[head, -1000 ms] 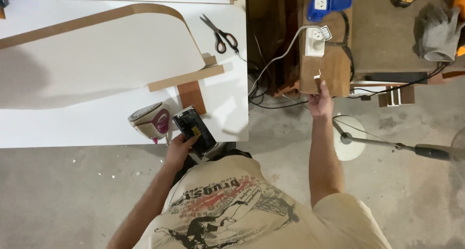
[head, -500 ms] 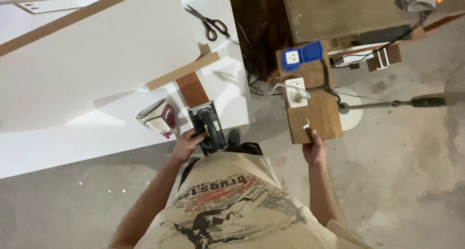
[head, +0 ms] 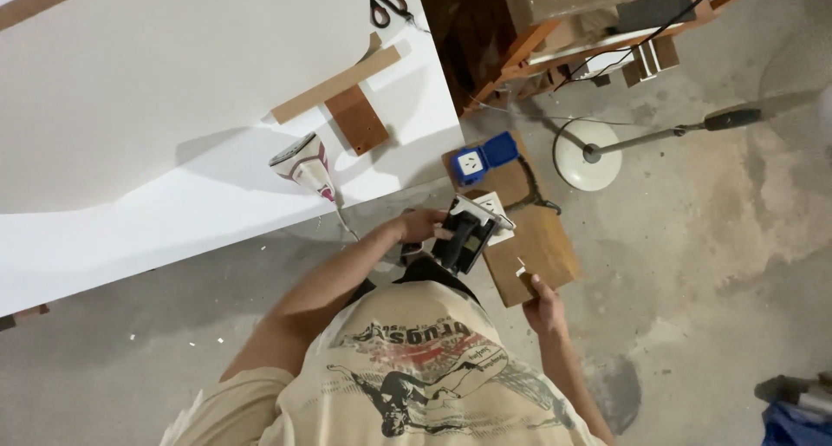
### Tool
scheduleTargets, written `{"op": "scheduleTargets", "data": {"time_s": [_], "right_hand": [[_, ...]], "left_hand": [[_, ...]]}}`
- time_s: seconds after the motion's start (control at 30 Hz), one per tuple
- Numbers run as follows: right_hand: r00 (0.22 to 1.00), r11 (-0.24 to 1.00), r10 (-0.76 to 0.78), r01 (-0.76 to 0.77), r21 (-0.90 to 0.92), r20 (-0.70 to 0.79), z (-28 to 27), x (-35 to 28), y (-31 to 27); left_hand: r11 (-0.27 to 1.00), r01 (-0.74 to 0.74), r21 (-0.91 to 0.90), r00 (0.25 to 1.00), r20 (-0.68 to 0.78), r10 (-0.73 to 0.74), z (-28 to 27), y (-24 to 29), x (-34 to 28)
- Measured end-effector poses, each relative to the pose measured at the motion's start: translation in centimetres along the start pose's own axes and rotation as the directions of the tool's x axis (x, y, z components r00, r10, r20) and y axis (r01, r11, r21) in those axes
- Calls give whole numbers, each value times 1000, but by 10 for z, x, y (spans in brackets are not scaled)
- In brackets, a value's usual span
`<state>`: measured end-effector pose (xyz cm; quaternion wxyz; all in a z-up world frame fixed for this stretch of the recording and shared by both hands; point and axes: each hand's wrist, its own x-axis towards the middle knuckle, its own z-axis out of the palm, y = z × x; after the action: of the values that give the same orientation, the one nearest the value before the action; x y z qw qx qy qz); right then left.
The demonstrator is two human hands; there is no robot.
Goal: Applying heat-activated edge banding tape to the curved edge of a wooden panel using a household iron and trimming it to fit.
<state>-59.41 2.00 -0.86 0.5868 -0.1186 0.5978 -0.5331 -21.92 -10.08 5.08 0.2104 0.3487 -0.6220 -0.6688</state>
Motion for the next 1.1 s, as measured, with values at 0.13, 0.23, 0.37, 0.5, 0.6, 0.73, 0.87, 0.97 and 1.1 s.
{"op": "scheduleTargets", "data": {"time_s": [0.13,0.23,0.37,0.5,0.6,0.73,0.87,0.97,1.1], "right_hand": [[993,994,93,-88,-61,75,59,16,23],[982,993,106,-113,37,154,96,53,51],[946,984,171,-176,-6,276,199,29,12],[937,972,214,-233,37,277,212,64,18],[921,959,277,-284,-14,275,199,107,36],[900,924,335,-371,91,278,226,100,31],[893,944,319,-329,-23,318,243,82,13],[882,935,343,-353,-30,324,238,97,16],[886,941,331,-337,-39,325,244,116,20]], "left_hand": [[910,272,-314,916,-206,-344,-1,34,-46],[866,199,-459,840,-375,-391,-7,-7,-46],[916,276,-290,692,-602,-399,-41,-89,-14],[887,235,-397,604,-656,-453,-61,-61,-14],[867,250,-430,554,-671,-493,-59,-55,-11],[840,80,-537,487,-714,-503,-30,-29,-10],[861,-3,-508,478,-757,-446,-12,-25,-17],[890,0,-457,473,-784,-402,-6,-5,-25],[889,50,-455,485,-767,-420,-14,-53,-17]]}}
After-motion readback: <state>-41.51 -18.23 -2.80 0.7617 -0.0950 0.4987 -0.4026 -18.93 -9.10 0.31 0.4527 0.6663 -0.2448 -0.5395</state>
